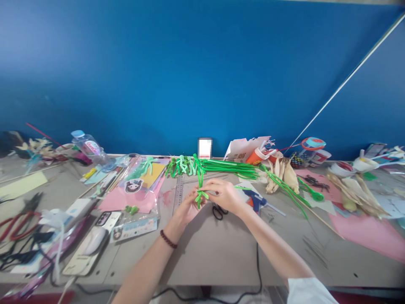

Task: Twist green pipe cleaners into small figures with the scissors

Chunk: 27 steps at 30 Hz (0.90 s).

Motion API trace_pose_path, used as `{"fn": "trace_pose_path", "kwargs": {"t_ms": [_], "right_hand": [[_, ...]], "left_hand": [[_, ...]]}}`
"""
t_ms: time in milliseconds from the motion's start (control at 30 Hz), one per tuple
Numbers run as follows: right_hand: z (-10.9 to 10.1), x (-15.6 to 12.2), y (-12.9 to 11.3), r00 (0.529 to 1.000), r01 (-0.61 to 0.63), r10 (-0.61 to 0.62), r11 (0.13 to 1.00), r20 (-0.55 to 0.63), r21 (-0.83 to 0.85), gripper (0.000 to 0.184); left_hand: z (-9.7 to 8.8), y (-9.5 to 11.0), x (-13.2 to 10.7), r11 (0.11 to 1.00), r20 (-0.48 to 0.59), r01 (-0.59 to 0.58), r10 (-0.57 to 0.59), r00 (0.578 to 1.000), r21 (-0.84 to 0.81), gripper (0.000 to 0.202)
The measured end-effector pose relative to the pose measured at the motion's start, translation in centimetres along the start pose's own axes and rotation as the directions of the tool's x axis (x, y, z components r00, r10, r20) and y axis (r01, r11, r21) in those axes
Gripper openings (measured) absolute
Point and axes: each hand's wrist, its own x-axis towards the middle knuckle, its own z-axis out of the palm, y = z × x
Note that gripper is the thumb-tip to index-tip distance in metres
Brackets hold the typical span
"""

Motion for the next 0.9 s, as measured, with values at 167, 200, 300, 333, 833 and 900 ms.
{"fn": "trace_pose_path", "kwargs": {"t_ms": [167, 200, 300, 333, 833, 900], "right_hand": [[0.2, -0.1, 0.0, 0.999, -0.016, 0.017, 0.999, -0.027, 0.032, 0.015], [0.2, 0.0, -0.1, 0.999, -0.035, 0.036, 0.999, -0.023, 0.031, 0.015], [-0.3, 0.2, -0.3, 0.994, -0.113, 0.113, 0.994, -0.006, -0.006, 0.013], [-0.5, 0.3, -0.4, 0.991, -0.137, 0.137, 0.990, 0.002, -0.026, 0.014], [-1.4, -0.5, -1.8, 0.969, -0.247, 0.236, 0.936, -0.071, -0.250, 0.024], [-0.6, -0.5, -1.9, 0.965, -0.262, 0.256, 0.940, -0.052, -0.221, 0.023]], "left_hand": [[0.6, 0.3, -0.4, 0.997, 0.042, 0.039, -0.042, 0.998, 0.059, 0.025], [0.7, 0.3, -0.5, 0.996, 0.051, 0.041, -0.045, 0.998, 0.075, 0.024], [1.0, 0.6, -0.8, 0.990, 0.057, 0.017, -0.025, 0.998, 0.138, 0.022], [1.0, 0.7, -0.8, 0.987, 0.053, 0.009, -0.018, 0.998, 0.161, 0.022], [0.9, 0.3, -0.6, 0.588, -0.036, -0.467, 0.646, 0.763, 0.660, 0.018], [1.2, 0.3, -1.0, 0.479, 0.019, -0.500, 0.709, 0.705, 0.722, 0.016]]}}
